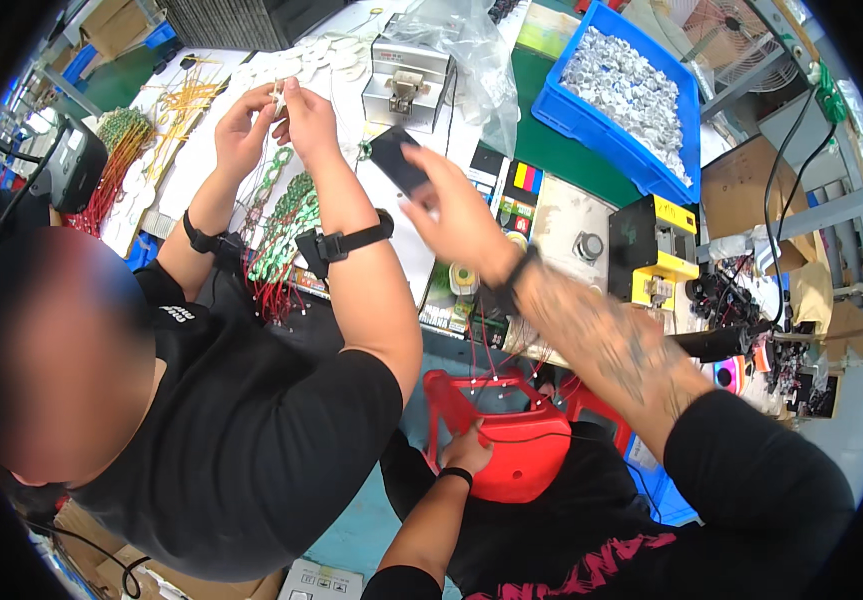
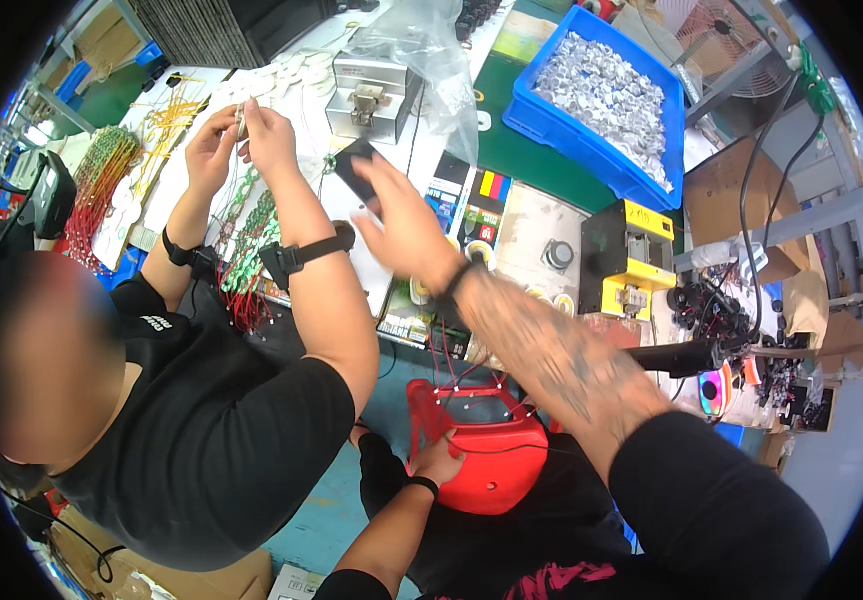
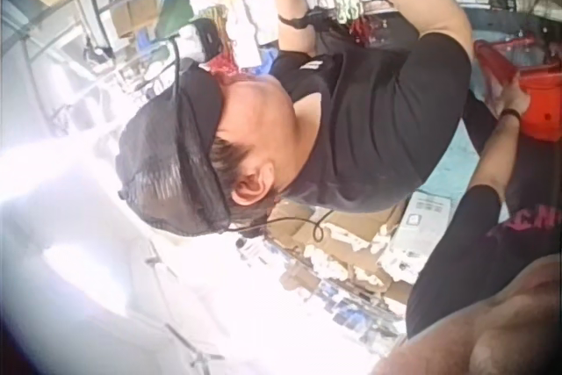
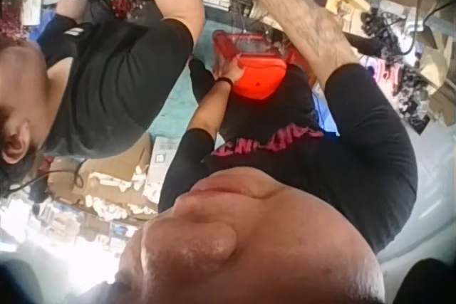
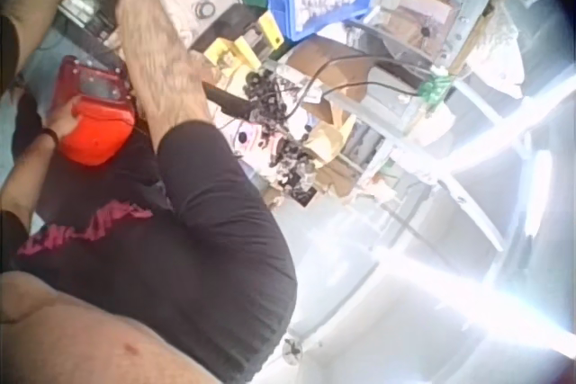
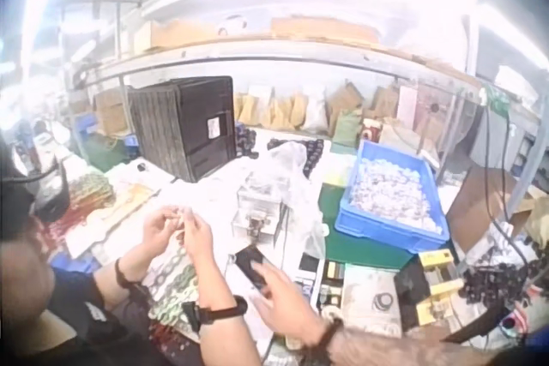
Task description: Assembling and applying heat to small electronic components on a workbench in a factory setting.
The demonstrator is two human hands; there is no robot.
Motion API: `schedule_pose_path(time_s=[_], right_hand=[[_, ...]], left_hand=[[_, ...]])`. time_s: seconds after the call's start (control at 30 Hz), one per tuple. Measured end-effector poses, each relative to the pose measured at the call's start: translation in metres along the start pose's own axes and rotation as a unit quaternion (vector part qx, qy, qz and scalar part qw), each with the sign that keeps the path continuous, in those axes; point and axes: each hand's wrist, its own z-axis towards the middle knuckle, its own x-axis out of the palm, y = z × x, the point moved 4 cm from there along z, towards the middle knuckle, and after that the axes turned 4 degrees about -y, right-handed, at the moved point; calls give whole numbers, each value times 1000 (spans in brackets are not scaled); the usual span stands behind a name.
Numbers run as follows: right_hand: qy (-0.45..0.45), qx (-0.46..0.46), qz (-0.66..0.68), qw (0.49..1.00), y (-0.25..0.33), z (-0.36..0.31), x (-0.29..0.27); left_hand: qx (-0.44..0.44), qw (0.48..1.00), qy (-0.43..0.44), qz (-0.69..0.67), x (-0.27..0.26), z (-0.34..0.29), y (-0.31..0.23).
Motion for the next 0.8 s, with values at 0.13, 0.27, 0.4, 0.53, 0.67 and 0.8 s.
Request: schedule_pose_path(time_s=[0.13, 0.27, 0.4, 0.53, 0.67, 0.8], right_hand=[[141, 101, -13, 985, 33, -159, -41], [380, 254, 12, 889, 50, -301, -134], [420, 354, -53, 834, 40, -388, -219], [406, 405, -164, 803, 31, -416, -261], [334, 395, -163, 840, 21, -433, -269], [308, 396, -179, 846, 16, -445, -272]], left_hand=[[53, 991, -43, 119, 30, 28, 25], [32, 991, 45, 122, 30, 44, -5], [63, 985, 0, 158, 16, 32, -16], [68, 981, 51, 175, 10, 35, -23], [105, 970, 63, 211, 7, 44, -32], [145, 960, 66, 230, 14, 61, -39]])
